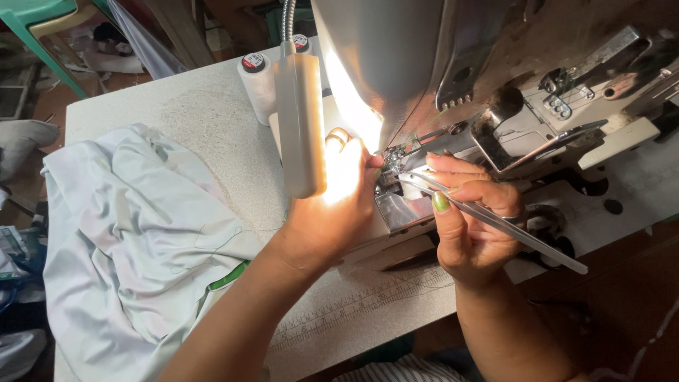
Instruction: The person threads a sewing machine using a small metal tool to guide the thread through the needle area. They repeatedly pull the thread, adjust its path with the tool, and use scissors to trim excess thread.
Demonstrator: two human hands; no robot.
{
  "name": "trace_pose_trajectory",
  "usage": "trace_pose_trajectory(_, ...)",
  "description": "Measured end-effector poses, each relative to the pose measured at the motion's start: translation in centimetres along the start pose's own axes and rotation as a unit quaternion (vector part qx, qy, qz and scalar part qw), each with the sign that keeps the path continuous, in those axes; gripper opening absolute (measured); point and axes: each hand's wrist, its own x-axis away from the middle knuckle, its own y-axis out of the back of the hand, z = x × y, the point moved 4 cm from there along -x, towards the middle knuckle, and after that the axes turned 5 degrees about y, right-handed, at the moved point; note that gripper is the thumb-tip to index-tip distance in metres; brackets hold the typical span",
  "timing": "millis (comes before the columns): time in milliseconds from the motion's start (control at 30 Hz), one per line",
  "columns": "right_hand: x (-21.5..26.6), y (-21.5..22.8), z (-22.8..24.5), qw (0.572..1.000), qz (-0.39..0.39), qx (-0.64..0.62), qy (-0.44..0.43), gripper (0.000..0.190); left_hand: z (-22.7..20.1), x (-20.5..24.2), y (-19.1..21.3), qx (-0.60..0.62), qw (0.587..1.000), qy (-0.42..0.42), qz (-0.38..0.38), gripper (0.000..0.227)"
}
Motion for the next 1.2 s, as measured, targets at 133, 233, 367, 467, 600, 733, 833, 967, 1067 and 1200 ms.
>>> trace_pose_trajectory(133, 0.1, -0.1, 0.1, 1.000, 0.000, -0.004, -0.002, 0.010, -1.2, 0.3, 0.2, -0.102, 0.985, -0.109, -0.083, 0.022)
trace_pose_trajectory(233, 0.1, -0.1, 0.1, 1.000, -0.004, -0.011, -0.002, 0.010, 5.1, 3.0, -3.0, 0.338, 0.836, 0.428, -0.061, 0.016)
trace_pose_trajectory(367, 0.0, -0.1, 0.1, 1.000, 0.002, -0.010, -0.005, 0.010, 4.3, 0.2, 2.7, -0.031, 0.952, 0.284, 0.112, 0.039)
trace_pose_trajectory(467, 0.0, -0.1, 0.0, 1.000, 0.006, -0.009, -0.005, 0.010, 2.5, -1.4, 5.2, -0.042, 0.854, 0.368, 0.365, 0.033)
trace_pose_trajectory(600, -0.2, -0.2, 0.1, 1.000, 0.002, -0.011, -0.001, 0.010, 4.7, -1.3, 5.4, -0.065, 0.875, 0.281, 0.389, 0.040)
trace_pose_trajectory(733, -0.3, -0.1, 0.2, 1.000, 0.006, -0.010, 0.006, 0.010, 5.7, -1.0, 2.1, 0.095, 0.976, 0.116, 0.156, 0.036)
trace_pose_trajectory(833, -0.3, 0.0, 0.2, 1.000, 0.002, -0.008, 0.006, 0.010, 4.1, -0.4, 0.4, 0.252, 0.938, 0.187, 0.144, 0.015)
trace_pose_trajectory(967, -0.5, 0.1, 0.5, 1.000, -0.003, 0.001, 0.009, 0.009, 3.4, -0.3, 0.4, 0.236, 0.958, 0.111, 0.116, 0.012)
trace_pose_trajectory(1067, -0.4, 0.1, 0.4, 1.000, -0.004, 0.000, 0.004, 0.010, 2.8, -0.5, 0.8, 0.236, 0.952, 0.149, 0.126, 0.004)
trace_pose_trajectory(1200, -0.3, 0.6, -0.4, 0.999, -0.012, -0.021, 0.021, 0.015, 2.7, -0.4, 0.3, 0.209, 0.930, 0.263, 0.150, 0.010)
